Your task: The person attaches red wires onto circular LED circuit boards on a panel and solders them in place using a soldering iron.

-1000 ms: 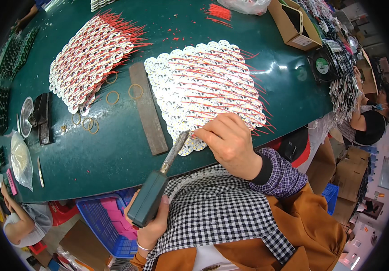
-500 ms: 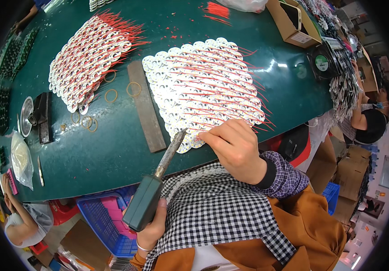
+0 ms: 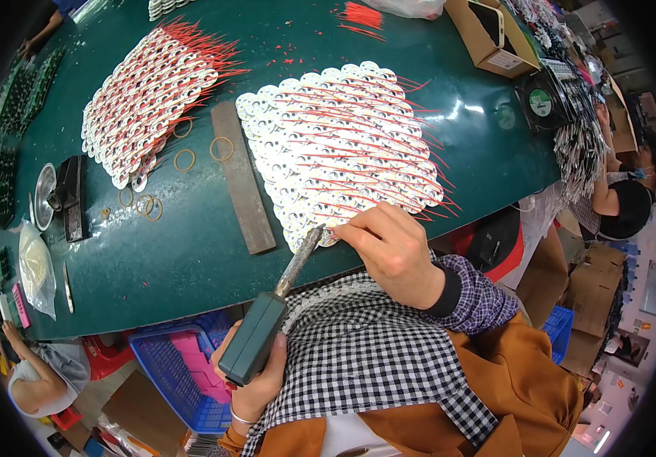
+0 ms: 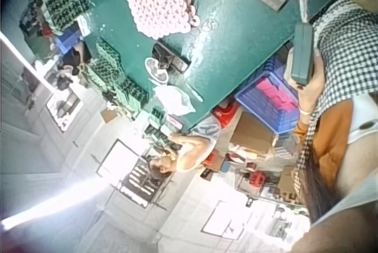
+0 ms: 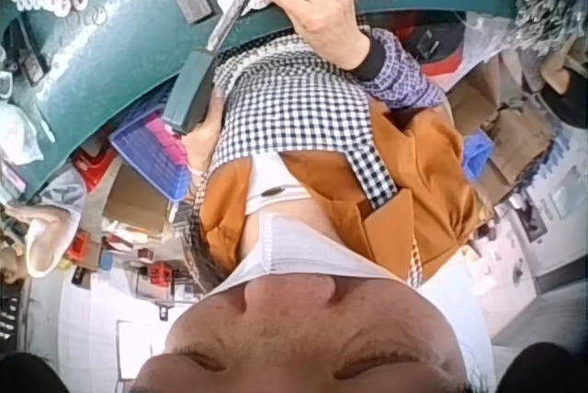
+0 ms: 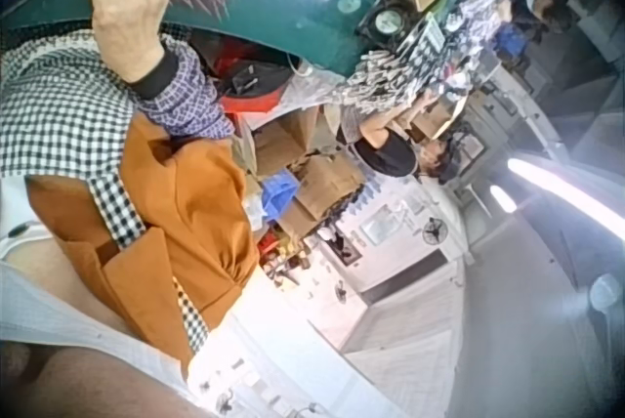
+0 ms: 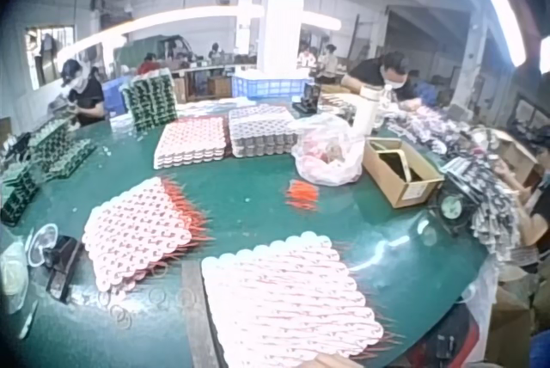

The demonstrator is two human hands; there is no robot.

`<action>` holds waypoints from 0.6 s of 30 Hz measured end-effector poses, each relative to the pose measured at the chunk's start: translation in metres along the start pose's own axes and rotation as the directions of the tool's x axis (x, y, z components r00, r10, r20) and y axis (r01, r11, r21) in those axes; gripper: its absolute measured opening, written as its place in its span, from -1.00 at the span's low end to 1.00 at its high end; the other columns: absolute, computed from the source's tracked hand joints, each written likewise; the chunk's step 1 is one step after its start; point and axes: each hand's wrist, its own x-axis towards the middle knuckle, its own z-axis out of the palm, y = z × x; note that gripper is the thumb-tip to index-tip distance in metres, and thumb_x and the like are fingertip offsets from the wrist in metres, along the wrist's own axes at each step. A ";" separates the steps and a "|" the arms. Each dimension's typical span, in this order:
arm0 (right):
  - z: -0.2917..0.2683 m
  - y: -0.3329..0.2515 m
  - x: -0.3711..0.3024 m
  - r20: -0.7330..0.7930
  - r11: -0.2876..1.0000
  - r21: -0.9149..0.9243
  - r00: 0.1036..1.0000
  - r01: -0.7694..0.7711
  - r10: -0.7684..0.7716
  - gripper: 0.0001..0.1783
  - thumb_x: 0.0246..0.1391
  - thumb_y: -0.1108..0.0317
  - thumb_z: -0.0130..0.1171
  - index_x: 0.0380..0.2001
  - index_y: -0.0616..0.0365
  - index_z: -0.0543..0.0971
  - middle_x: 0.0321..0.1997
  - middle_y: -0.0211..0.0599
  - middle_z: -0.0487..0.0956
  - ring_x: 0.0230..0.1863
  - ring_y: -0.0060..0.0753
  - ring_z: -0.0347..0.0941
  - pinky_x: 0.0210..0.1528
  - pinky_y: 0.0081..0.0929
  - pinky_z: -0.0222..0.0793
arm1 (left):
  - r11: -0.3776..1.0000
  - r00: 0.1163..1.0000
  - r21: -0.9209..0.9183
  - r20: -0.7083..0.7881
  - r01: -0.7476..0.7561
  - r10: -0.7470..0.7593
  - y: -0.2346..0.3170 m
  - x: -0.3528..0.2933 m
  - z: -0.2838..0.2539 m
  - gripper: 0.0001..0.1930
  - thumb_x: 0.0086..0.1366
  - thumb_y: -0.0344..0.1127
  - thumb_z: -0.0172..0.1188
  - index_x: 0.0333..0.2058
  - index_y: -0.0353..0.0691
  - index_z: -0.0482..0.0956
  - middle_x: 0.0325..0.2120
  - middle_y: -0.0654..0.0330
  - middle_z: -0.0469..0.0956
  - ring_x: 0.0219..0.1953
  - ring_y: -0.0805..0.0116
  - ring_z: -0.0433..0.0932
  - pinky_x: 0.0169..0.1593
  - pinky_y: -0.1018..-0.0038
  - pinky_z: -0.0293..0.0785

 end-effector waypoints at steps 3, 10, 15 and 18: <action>0.000 0.000 0.000 -0.002 1.000 -0.001 1.000 0.001 -0.001 -0.73 -0.18 0.62 0.29 -0.30 0.22 0.67 -0.41 -0.34 0.54 -0.40 -0.32 0.48 -0.40 -0.42 0.42 | 0.999 0.999 0.036 0.037 0.011 -0.012 0.011 0.006 -0.001 -0.83 0.04 -0.57 0.34 -0.33 -0.44 0.66 -0.44 0.03 0.61 -0.52 0.30 0.59 -0.47 0.48 0.45; 0.001 -0.001 0.001 0.001 1.000 -0.004 1.000 -0.005 0.005 -0.74 -0.18 0.61 0.29 -0.30 0.23 0.67 -0.41 -0.33 0.53 -0.39 -0.31 0.49 -0.40 -0.41 0.42 | 1.000 1.000 0.015 0.017 0.013 -0.014 0.003 0.000 0.000 -0.85 0.03 -0.58 0.34 -0.36 -0.44 0.64 -0.46 0.04 0.59 -0.53 0.26 0.57 -0.48 0.46 0.43; 0.002 -0.002 -0.002 0.010 0.999 -0.051 1.000 -0.008 0.008 -0.77 -0.19 0.53 0.23 -0.34 0.22 0.64 -0.40 -0.35 0.49 -0.33 -0.33 0.46 -0.31 -0.42 0.38 | 0.993 0.993 0.035 -0.027 -0.112 0.113 -0.001 -0.003 -0.003 -0.85 0.03 -0.60 0.34 -0.37 -0.44 0.64 -0.47 0.03 0.59 -0.52 0.25 0.57 -0.45 0.46 0.44; 0.004 -0.001 -0.001 -0.024 0.998 -0.063 1.000 0.000 -0.001 -0.77 -0.20 0.51 0.23 -0.34 0.21 0.64 -0.39 -0.36 0.50 -0.33 -0.32 0.45 -0.30 -0.40 0.35 | 0.985 0.985 -0.024 0.002 0.172 -0.172 0.001 -0.019 -0.013 -0.74 0.20 -0.58 0.33 -0.11 -0.40 0.63 -0.24 0.12 0.66 -0.28 0.40 0.62 -0.17 0.48 0.56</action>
